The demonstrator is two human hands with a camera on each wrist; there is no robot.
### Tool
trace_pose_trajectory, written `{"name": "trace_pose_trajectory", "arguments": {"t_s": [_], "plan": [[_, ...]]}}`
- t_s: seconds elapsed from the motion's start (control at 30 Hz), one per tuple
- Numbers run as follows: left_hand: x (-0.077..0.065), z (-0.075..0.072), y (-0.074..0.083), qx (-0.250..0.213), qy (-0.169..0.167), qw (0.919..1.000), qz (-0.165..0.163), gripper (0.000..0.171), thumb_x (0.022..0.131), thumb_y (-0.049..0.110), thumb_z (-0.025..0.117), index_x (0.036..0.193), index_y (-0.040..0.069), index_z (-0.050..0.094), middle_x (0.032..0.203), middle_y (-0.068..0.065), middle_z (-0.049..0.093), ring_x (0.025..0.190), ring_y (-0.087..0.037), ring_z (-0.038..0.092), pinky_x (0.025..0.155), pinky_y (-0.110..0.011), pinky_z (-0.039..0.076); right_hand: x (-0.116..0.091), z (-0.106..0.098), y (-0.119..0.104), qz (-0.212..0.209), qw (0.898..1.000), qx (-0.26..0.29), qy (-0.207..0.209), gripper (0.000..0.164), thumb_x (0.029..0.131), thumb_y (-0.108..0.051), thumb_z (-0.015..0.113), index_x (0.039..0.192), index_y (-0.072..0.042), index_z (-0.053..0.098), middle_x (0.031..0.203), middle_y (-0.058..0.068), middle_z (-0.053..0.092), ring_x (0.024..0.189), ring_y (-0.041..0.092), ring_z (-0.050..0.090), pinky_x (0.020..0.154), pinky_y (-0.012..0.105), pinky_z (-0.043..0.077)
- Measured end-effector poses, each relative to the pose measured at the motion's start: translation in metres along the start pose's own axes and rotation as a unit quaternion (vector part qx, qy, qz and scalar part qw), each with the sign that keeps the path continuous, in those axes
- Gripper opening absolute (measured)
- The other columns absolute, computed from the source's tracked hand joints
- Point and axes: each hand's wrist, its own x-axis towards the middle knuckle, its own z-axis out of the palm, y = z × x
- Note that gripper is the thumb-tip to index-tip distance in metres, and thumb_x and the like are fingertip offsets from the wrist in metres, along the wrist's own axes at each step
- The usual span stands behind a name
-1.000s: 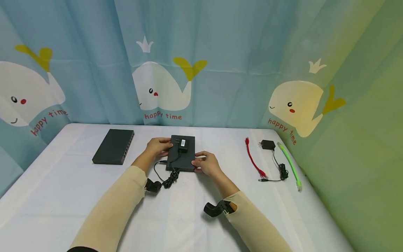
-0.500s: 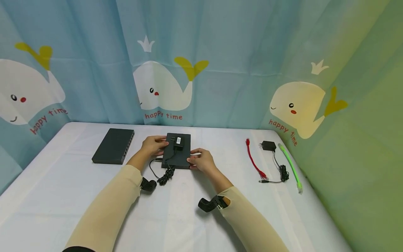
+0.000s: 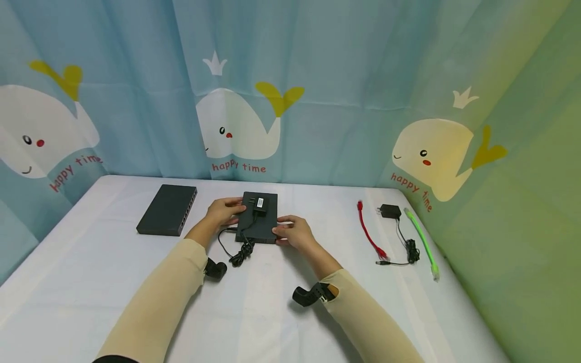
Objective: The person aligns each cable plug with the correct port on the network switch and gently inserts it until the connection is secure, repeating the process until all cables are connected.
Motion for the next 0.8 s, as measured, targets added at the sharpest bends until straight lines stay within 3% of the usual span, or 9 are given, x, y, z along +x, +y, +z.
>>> {"name": "trace_pose_trajectory", "arguments": {"t_s": [0.13, 0.3, 0.57, 0.8], "plan": [[0.001, -0.001, -0.002, -0.016, -0.005, 0.9999, -0.002, 0.052, 0.098, 0.023, 0.063, 0.147, 0.015, 0.048, 0.149, -0.012, 0.047, 0.129, -0.028, 0.053, 0.091, -0.029, 0.058, -0.001, -0.013, -0.005, -0.002, 1.0, -0.014, -0.006, 0.04, 0.091, -0.001, 0.068, 0.13, 0.005, 0.059, 0.112, 0.023, 0.067, 0.084, 0.022, 0.071, 0.075, 0.035, 0.063], [0.002, -0.002, -0.004, -0.027, -0.014, 0.9995, 0.003, 0.051, 0.098, 0.023, 0.064, 0.146, 0.014, 0.05, 0.15, -0.012, 0.046, 0.132, -0.028, 0.051, 0.094, -0.031, 0.056, 0.002, -0.054, -0.023, -0.024, 0.998, -0.048, 0.016, 0.042, 0.094, -0.004, 0.066, 0.132, 0.011, 0.055, 0.12, 0.029, 0.064, 0.098, 0.031, 0.071, 0.084, 0.037, 0.061], [0.005, -0.002, -0.005, -0.047, -0.012, 0.9988, 0.004, 0.051, 0.096, 0.02, 0.067, 0.144, 0.013, 0.052, 0.149, -0.01, 0.048, 0.13, -0.028, 0.053, 0.093, -0.03, 0.057, 0.016, -0.138, -0.044, -0.019, 0.987, -0.121, 0.101, 0.043, 0.097, -0.014, 0.063, 0.133, 0.008, 0.055, 0.13, 0.026, 0.061, 0.086, 0.012, 0.07, 0.076, 0.019, 0.06], [0.008, -0.002, -0.008, -0.062, -0.015, 0.998, 0.0, 0.05, 0.096, 0.019, 0.066, 0.144, 0.012, 0.052, 0.146, -0.013, 0.05, 0.128, -0.029, 0.055, 0.093, -0.03, 0.057, 0.027, -0.191, -0.035, 0.029, 0.965, -0.174, 0.193, 0.047, 0.097, -0.022, 0.063, 0.133, 0.007, 0.056, 0.132, 0.024, 0.06, 0.108, 0.027, 0.068, 0.093, 0.031, 0.057]]}}
